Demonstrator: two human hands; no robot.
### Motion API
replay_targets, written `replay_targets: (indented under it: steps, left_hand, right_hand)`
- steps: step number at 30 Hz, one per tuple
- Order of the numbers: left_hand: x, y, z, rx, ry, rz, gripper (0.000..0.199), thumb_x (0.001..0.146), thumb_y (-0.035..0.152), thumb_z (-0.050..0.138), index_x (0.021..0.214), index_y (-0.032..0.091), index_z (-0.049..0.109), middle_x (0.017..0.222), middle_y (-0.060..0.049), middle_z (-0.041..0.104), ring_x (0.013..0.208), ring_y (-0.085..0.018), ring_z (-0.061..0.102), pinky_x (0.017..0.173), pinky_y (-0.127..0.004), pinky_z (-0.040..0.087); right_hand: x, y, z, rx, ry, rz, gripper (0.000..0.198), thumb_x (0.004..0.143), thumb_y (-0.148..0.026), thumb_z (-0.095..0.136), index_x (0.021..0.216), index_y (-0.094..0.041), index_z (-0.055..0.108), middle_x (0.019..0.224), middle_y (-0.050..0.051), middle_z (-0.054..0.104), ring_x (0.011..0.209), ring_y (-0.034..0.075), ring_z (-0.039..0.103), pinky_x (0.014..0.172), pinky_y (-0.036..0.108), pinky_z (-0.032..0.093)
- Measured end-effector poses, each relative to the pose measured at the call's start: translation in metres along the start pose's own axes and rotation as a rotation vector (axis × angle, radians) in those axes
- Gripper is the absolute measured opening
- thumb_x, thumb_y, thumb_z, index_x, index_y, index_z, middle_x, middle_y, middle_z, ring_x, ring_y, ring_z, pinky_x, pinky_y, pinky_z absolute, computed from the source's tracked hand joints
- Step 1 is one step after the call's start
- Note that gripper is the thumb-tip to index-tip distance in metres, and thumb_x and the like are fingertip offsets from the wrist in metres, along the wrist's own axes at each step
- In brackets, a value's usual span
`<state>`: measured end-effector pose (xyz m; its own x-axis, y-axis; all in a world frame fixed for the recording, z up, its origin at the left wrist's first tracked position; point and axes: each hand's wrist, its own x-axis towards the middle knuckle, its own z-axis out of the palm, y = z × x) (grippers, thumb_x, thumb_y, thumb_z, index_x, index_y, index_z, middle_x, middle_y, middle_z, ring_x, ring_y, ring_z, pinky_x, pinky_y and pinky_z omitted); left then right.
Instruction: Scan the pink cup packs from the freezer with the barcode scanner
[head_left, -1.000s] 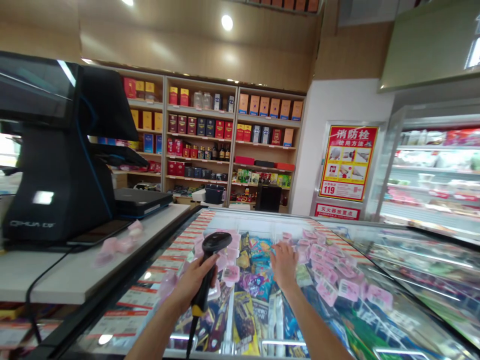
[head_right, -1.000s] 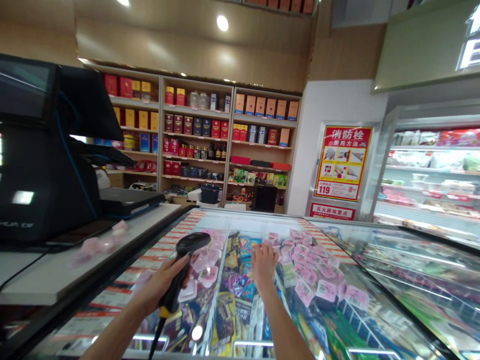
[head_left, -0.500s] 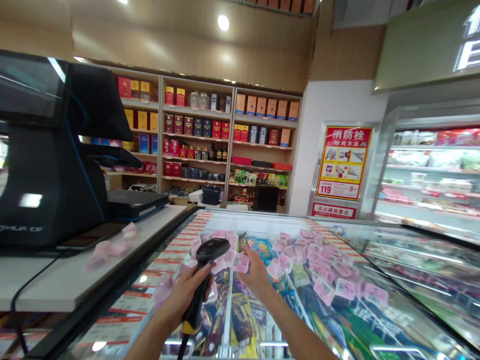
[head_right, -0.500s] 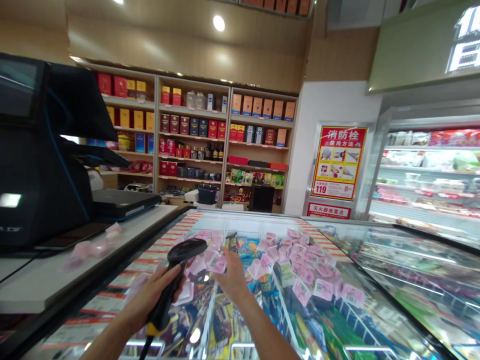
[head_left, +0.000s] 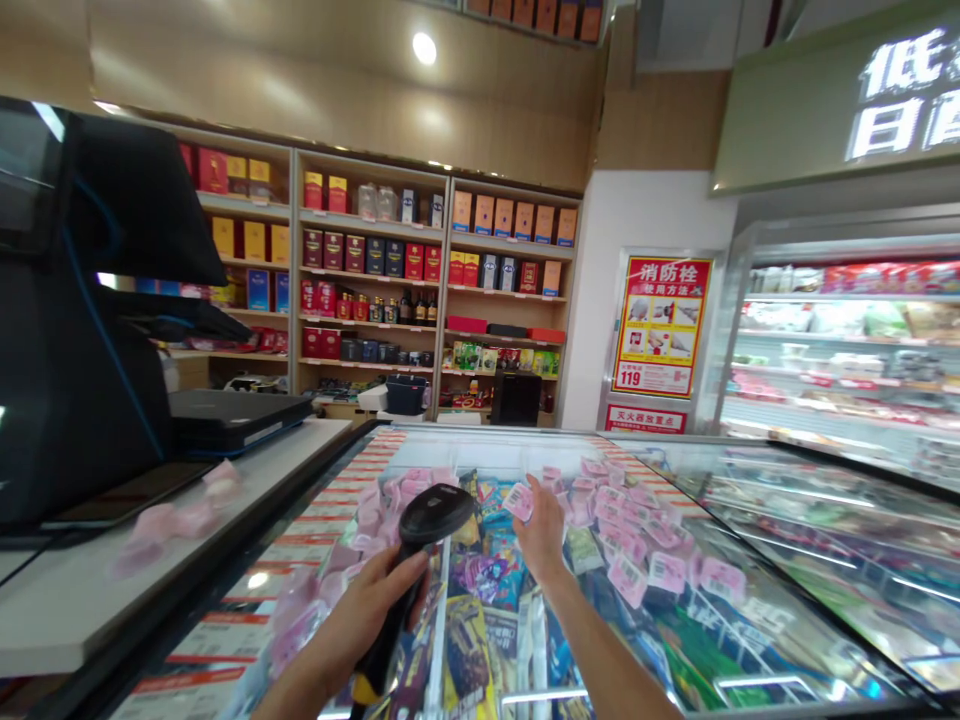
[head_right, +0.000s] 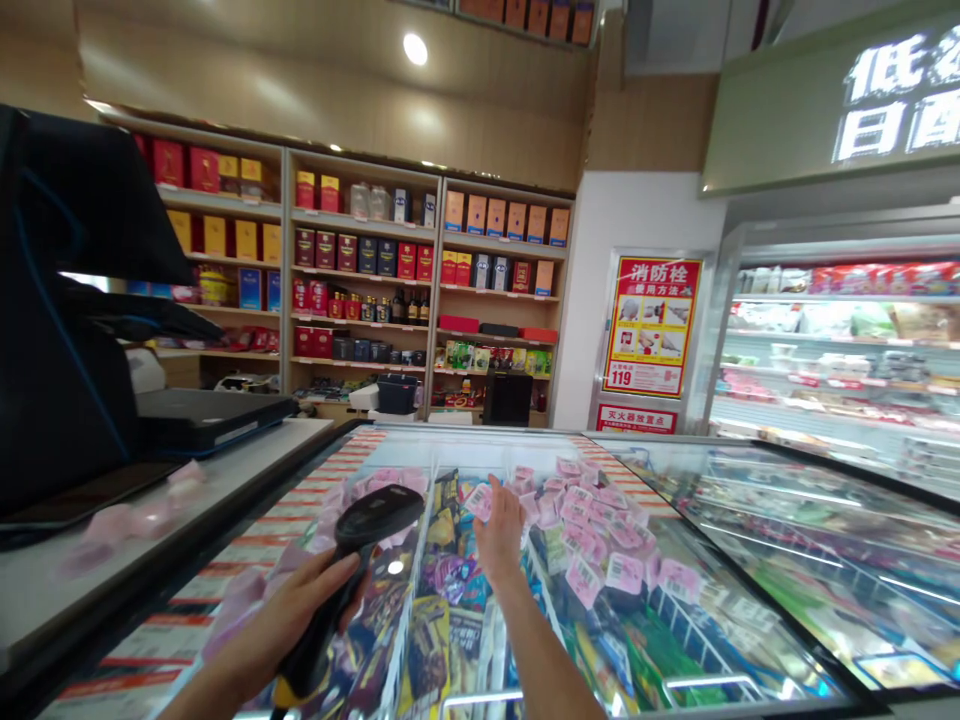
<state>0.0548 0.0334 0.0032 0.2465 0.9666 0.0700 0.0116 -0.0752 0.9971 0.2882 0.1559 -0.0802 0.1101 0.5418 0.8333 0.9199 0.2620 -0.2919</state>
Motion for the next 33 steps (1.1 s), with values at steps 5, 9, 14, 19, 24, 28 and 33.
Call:
replay_targets:
  steps: [5, 9, 14, 19, 24, 28, 33]
  left_hand:
    - [-0.006, 0.004, 0.006, 0.044, -0.068, -0.010, 0.029, 0.066, 0.045, 0.052, 0.057, 0.018, 0.050, 0.045, 0.004, 0.048, 0.046, -0.008, 0.041, 0.046, -0.018, 0.033]
    - [-0.004, 0.004, 0.007, 0.061, -0.080, 0.010, 0.030, 0.066, 0.045, 0.052, 0.055, 0.017, 0.051, 0.045, 0.004, 0.048, 0.046, -0.008, 0.040, 0.048, -0.019, 0.033]
    - [0.002, -0.001, 0.001, 0.044, 0.039, -0.018, 0.031, 0.067, 0.046, 0.050, 0.054, 0.017, 0.050, 0.043, 0.004, 0.048, 0.043, -0.008, 0.041, 0.046, -0.019, 0.032]
    - [0.009, -0.009, -0.009, -0.037, 0.119, -0.020, 0.031, 0.068, 0.047, 0.051, 0.062, 0.016, 0.051, 0.049, 0.003, 0.053, 0.043, -0.008, 0.045, 0.045, -0.019, 0.033]
    - [0.010, -0.006, -0.018, -0.076, 0.136, -0.021, 0.030, 0.067, 0.046, 0.052, 0.063, 0.016, 0.050, 0.045, 0.005, 0.050, 0.040, -0.007, 0.043, 0.041, -0.019, 0.032]
    - [0.009, -0.003, -0.024, -0.078, 0.166, -0.016, 0.031, 0.066, 0.047, 0.052, 0.061, 0.016, 0.050, 0.044, 0.004, 0.049, 0.040, -0.008, 0.044, 0.038, -0.019, 0.033]
    - [0.009, -0.005, -0.029, -0.084, 0.239, -0.018, 0.031, 0.064, 0.046, 0.054, 0.059, 0.016, 0.049, 0.045, 0.003, 0.051, 0.039, -0.008, 0.045, 0.038, -0.019, 0.034]
  right_hand:
    - [0.001, -0.001, 0.001, -0.007, -0.004, 0.029, 0.055, 0.063, -0.010, 0.043, 0.117, -0.017, 0.036, 0.103, 0.008, 0.052, 0.098, 0.022, 0.044, 0.081, 0.035, 0.032]
    - [0.001, -0.002, -0.003, -0.021, -0.020, 0.030, 0.053, 0.063, -0.012, 0.045, 0.116, -0.017, 0.038, 0.103, 0.008, 0.052, 0.099, 0.022, 0.043, 0.082, 0.034, 0.030]
    - [-0.003, -0.010, -0.012, -0.108, -0.161, 0.001, 0.041, 0.064, -0.013, 0.049, 0.104, -0.024, 0.051, 0.102, 0.006, 0.052, 0.097, 0.021, 0.044, 0.082, 0.034, 0.026]
    - [-0.006, -0.013, -0.015, -0.234, -0.266, -0.044, 0.033, 0.066, -0.015, 0.053, 0.096, -0.028, 0.056, 0.097, 0.006, 0.054, 0.093, 0.022, 0.044, 0.081, 0.037, 0.024]
    - [-0.004, 0.010, -0.018, -0.407, -0.209, 0.092, 0.029, 0.069, -0.014, 0.048, 0.094, -0.025, 0.057, 0.103, 0.009, 0.054, 0.097, 0.026, 0.042, 0.080, 0.044, 0.023]
    - [-0.005, 0.032, -0.024, -0.473, -0.180, 0.153, 0.030, 0.068, -0.017, 0.047, 0.096, -0.022, 0.057, 0.107, 0.013, 0.053, 0.101, 0.030, 0.040, 0.081, 0.050, 0.022]
    - [0.000, 0.007, -0.022, -0.332, -0.144, 0.085, 0.037, 0.067, -0.028, 0.050, 0.103, -0.019, 0.054, 0.116, 0.013, 0.048, 0.108, 0.031, 0.038, 0.086, 0.050, 0.021]
